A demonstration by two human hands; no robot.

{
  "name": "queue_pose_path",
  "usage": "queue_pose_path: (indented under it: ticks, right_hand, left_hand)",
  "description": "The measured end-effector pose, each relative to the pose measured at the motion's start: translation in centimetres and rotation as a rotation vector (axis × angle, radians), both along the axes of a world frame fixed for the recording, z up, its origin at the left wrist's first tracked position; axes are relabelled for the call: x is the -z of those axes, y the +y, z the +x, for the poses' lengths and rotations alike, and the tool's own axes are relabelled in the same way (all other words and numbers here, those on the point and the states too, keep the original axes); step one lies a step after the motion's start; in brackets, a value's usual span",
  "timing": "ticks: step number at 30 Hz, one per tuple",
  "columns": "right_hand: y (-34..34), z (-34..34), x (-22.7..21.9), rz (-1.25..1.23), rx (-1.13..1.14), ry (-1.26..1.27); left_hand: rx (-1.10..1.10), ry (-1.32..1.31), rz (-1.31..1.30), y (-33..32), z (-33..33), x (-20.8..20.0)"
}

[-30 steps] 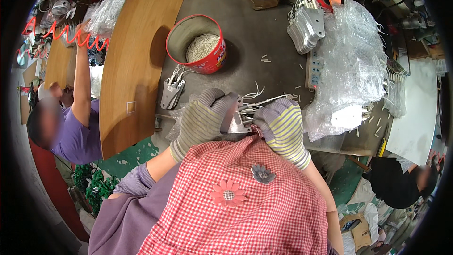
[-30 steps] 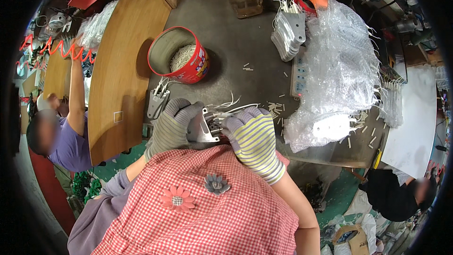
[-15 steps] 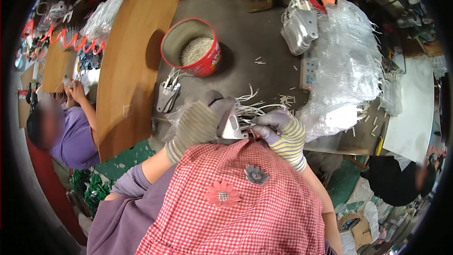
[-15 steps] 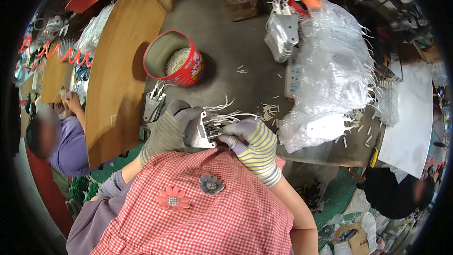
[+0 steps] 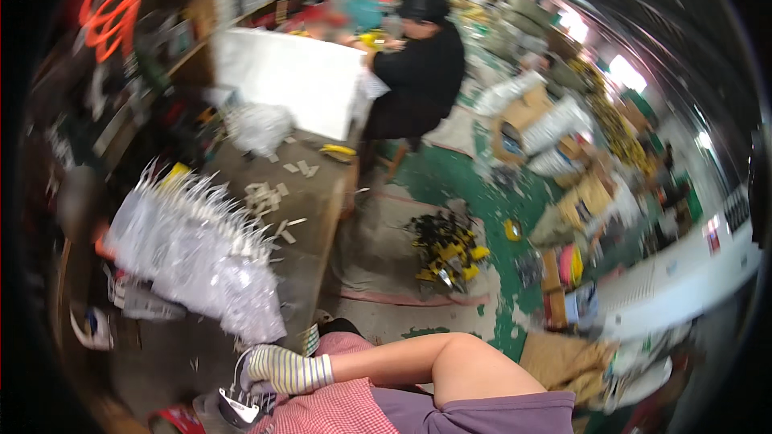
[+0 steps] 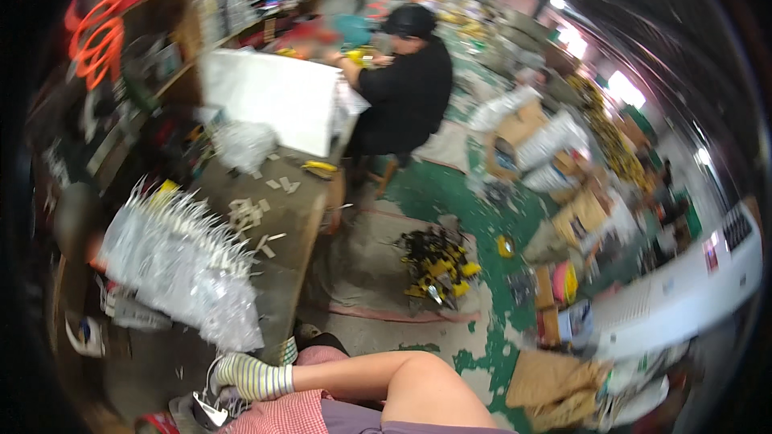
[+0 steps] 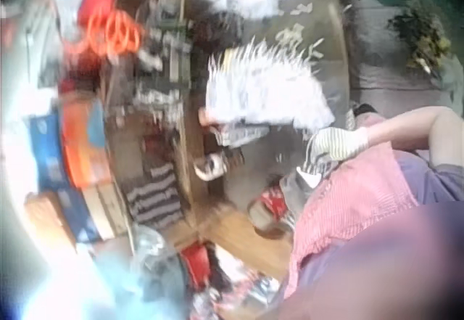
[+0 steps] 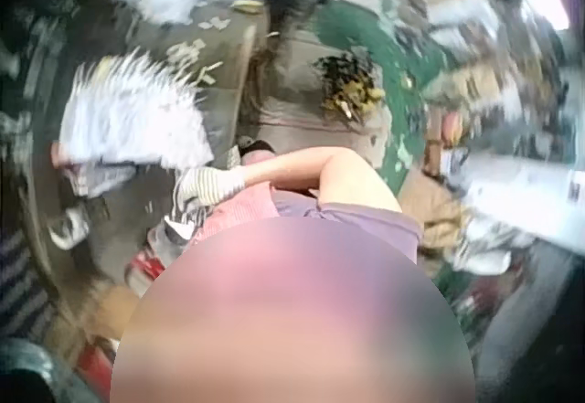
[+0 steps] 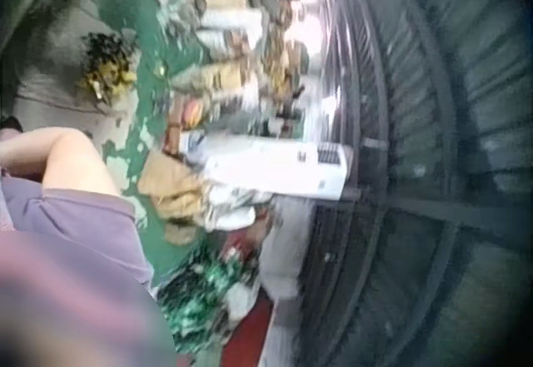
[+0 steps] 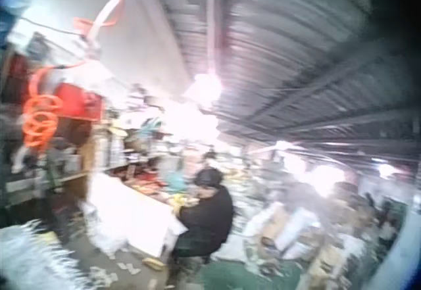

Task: Assembling small wire components into a plastic housing at a factory workstation.

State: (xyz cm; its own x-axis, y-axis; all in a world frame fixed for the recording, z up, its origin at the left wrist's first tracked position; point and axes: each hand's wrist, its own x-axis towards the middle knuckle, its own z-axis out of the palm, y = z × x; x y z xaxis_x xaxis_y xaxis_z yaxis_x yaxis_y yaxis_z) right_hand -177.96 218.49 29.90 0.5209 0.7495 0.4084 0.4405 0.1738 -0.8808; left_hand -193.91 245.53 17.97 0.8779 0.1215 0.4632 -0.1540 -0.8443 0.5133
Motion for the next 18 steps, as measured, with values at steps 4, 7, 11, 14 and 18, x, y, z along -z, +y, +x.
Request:
queue_pose_path:
  ticks: [4, 7, 11, 14, 18]
  right_hand:
    - [-1.9, -0.9, 3.7, -0.056, 0.145, -0.056]
    - [-2.7, -2.3, 4.6, -0.137, 0.264, -0.069]
    - [-5.0, -2.5, 6.0, -0.109, 0.338, 0.022]
    - [-5.0, -2.4, 5.7, -0.096, 0.357, 0.004]
    - [-5.6, -1.9, 4.4, -0.067, 0.255, -0.007]
  left_hand:
    - [-0.050, 0.423, -0.032, -11.1, 5.5, -15.6]
    - [0.154, 0.479, -0.023, -10.6, 5.9, -15.6]
    - [0.223, 0.529, -0.048, -13.6, 10.0, -15.6]
    - [0.270, 0.476, -0.038, -14.7, 11.5, -16.6]
    - [0.322, 0.397, -0.032, -15.5, 13.6, -17.9]
